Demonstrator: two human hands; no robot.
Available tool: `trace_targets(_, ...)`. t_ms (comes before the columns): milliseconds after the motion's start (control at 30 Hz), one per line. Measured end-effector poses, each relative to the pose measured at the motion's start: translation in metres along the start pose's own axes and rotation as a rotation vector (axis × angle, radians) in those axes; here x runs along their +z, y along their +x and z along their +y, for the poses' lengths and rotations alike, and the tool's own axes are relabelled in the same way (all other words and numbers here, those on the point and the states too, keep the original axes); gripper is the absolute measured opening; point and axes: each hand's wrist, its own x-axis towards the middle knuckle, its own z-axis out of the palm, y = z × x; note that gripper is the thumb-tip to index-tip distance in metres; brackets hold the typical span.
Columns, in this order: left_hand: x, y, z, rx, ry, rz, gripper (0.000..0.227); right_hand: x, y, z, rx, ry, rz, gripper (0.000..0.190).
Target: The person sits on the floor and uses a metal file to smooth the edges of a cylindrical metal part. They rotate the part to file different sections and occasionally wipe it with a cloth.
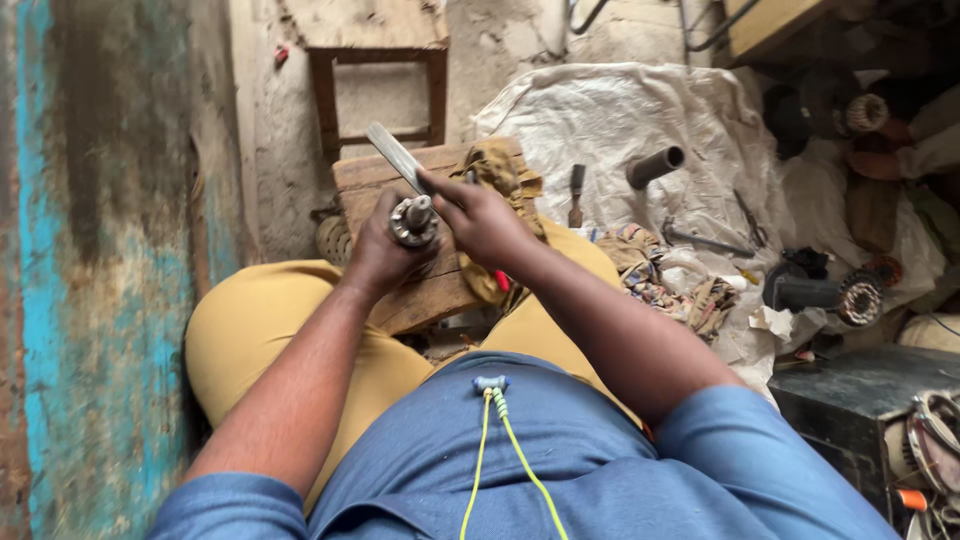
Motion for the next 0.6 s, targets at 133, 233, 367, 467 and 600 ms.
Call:
trace_targets(133, -0.001, 0.001, -0.005, -0.028, -0.087, -0.028, 0.053, -0.015, -0.003, 0.002, 0.378, 0.264, -0.042, 0.047)
trace_targets(233, 0.000, -0.003, -0.014, -0.035, -0.076, -0.031, 0.053, -0.030, -0.042, 0.005, 0.404, 0.244, -0.108, 0.048)
trace_targets(367, 0.001, 0.005, -0.013, -0.025, -0.059, -0.039, 0.058, -0.045, -0.087, 0.003, 0.078, 0.207, -0.051, 0.046)
trace_targets(467, 0.000, 0.002, -0.016, 0.049, -0.086, -0.033, 0.055, -0.052, -0.107, 0.000, 0.534, 0.264, -0.129, 0.053)
trace_targets(600, -0.002, 0.002, -0.016, -0.003, -0.065, -0.048, 0.054, -0.056, -0.118, 0.000, 0.561, 0.303, -0.107, 0.061)
